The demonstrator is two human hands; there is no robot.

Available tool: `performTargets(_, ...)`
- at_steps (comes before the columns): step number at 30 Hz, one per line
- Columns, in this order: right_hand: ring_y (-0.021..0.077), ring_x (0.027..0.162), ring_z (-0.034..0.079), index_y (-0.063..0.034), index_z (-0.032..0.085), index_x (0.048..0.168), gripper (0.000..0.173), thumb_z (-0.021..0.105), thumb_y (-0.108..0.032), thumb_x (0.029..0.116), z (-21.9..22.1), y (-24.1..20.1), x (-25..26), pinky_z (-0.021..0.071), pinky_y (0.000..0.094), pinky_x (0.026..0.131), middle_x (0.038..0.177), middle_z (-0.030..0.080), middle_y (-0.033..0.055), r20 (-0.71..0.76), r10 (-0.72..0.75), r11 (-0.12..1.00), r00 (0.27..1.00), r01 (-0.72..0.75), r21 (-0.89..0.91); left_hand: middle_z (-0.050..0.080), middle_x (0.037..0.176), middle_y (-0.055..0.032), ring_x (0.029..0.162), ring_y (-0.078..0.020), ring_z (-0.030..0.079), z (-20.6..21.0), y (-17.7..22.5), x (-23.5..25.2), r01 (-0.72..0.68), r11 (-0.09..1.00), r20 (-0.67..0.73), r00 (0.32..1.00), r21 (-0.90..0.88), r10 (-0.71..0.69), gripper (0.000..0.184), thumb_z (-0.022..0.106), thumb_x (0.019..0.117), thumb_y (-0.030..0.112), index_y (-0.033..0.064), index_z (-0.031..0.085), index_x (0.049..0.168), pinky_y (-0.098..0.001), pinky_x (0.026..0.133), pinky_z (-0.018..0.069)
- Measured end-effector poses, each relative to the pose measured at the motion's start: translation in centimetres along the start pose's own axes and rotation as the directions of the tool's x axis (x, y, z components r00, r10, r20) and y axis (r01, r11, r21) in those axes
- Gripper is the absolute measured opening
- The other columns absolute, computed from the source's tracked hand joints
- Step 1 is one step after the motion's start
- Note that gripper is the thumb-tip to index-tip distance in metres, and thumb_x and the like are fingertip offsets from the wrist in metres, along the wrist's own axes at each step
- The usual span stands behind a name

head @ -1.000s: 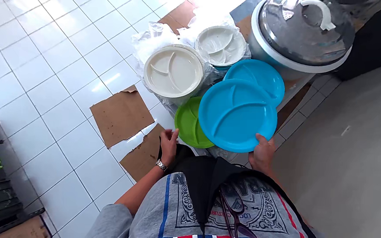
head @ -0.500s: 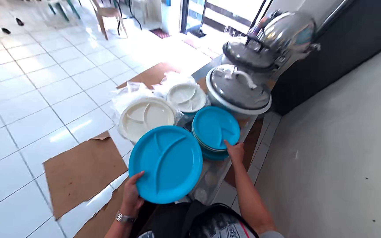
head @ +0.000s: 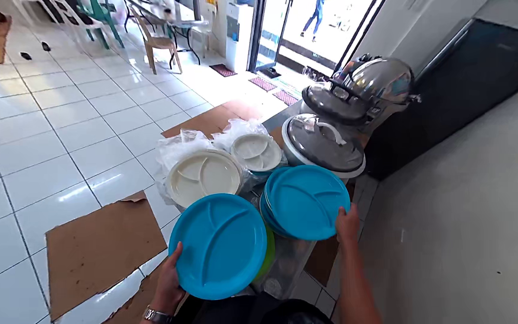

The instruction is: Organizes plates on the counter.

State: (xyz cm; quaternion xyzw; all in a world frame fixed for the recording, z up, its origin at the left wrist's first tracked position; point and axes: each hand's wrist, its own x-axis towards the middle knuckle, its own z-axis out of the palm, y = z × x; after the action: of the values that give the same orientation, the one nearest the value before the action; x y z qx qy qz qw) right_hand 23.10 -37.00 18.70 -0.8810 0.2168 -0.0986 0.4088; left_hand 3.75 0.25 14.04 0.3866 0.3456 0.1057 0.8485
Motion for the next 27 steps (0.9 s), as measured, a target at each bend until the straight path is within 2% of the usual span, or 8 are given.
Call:
performTargets(5,0.0284,0.128,0.058,0.0079,0.043,0.147,0.045,0.048,-0.008,0.1060,1.0,-4.0,-4.0,0.0485,0.0403,0.107,0.145,0.052,0.0278,0.420,-0.380,0.922,0.824,0.301,0.244,0.075,0.101,-0.0025,0.089,-0.0108,0.074,2.0,0.2,1.3,0.015,0.996,0.167,0.985,0.087,-0.029,0.041,0.026,0.1135,0.033,0.0088,0.056,0.131,-0.0312,0.076,0.0636)
performTargets(9,0.0363,0.101,0.069,0.0024,0.061,0.129,0.031,0.062,-0.014,0.1029,6.5,-4.9,-5.2,0.0549,0.0540,0.089,0.113,0.069,0.0236,0.511,-0.536,0.811,0.672,0.577,0.092,0.074,0.100,-0.0044,0.091,-0.0125,0.073,3.4,-0.1,2.4,0.098,0.989,0.344,0.930,0.112,-0.131,0.046,0.018,0.1137,0.033,0.0088,0.056,0.128,-0.0318,0.080,0.0625)
performTargets(11,0.0431,0.122,0.060,0.0038,0.064,0.124,0.031,0.068,-0.014,0.0991,8.4,-4.6,-5.0,0.0487,0.0585,0.103,0.133,0.061,0.0254,0.480,-0.647,0.704,0.593,0.706,0.078,0.075,0.098,-0.0037,0.091,-0.0120,0.073,3.7,-0.3,2.7,0.111,0.984,0.378,0.913,0.138,-0.156,0.050,0.016,0.1136,0.036,0.0112,0.058,0.125,-0.0309,0.080,0.0619)
performTargets(13,0.0435,0.126,0.059,0.0014,0.057,0.134,0.046,0.074,-0.018,0.0956,8.5,-5.0,-5.0,0.0507,0.0586,0.101,0.145,0.054,0.0256,0.540,-0.592,0.754,0.598,0.648,0.108,0.075,0.098,-0.0035,0.090,-0.0117,0.073,3.5,-0.2,2.7,0.117,0.981,0.373,0.913,0.152,-0.167,0.051,0.017,0.1133,0.039,0.0133,0.060,0.124,-0.0304,0.079,0.0619)
performTargets(15,0.0409,0.105,0.069,-0.0074,0.050,0.143,0.060,0.079,-0.019,0.0921,8.3,-5.6,-5.3,0.0566,0.0597,0.087,0.127,0.066,0.0239,0.646,-0.454,0.858,0.614,0.496,0.132,0.075,0.100,-0.0036,0.093,-0.0121,0.073,3.0,-0.3,2.9,0.119,0.981,0.397,0.901,0.155,-0.173,0.055,0.015,0.1127,0.042,0.0137,0.060,0.125,-0.0308,0.080,0.0617)
performTargets(20,0.0398,0.117,0.064,-0.0045,0.065,0.132,0.056,0.081,-0.037,0.0890,9.7,-6.5,-5.5,0.0472,0.0636,0.102,0.122,0.069,0.0236,0.747,-0.270,0.882,0.607,0.467,-0.060,0.075,0.103,-0.0019,0.098,-0.0125,0.072,1.8,0.4,2.1,0.148,0.971,0.475,0.851,0.188,-0.222,0.073,0.024,0.1013,0.069,0.0092,0.057,0.126,-0.0339,0.086,0.0602)
performTargets(24,0.0372,0.108,0.066,-0.0045,0.072,0.113,0.054,0.081,-0.050,0.0850,9.2,-10.4,-6.2,0.0493,0.0615,0.093,0.111,0.071,0.0197,0.745,-0.176,0.822,0.644,0.512,-0.248,0.074,0.101,-0.0068,0.092,-0.0158,0.073,1.8,1.2,1.6,0.179,0.941,0.373,0.884,0.286,-0.282,0.031,0.045,0.1054,0.025,0.0054,0.053,0.128,-0.0356,0.083,0.0615)
performTargets(27,0.0372,0.112,0.065,-0.0056,0.072,0.113,0.058,0.080,-0.055,0.0845,9.2,-12.4,-6.1,0.0488,0.0613,0.094,0.115,0.070,0.0190,0.770,-0.150,0.766,0.621,0.565,-0.306,0.072,0.097,-0.0130,0.084,-0.0198,0.073,2.3,0.2,1.7,0.150,0.926,0.176,0.959,0.346,-0.221,0.027,0.056,0.1016,0.002,-0.0027,0.052,0.127,-0.0376,0.077,0.0621)
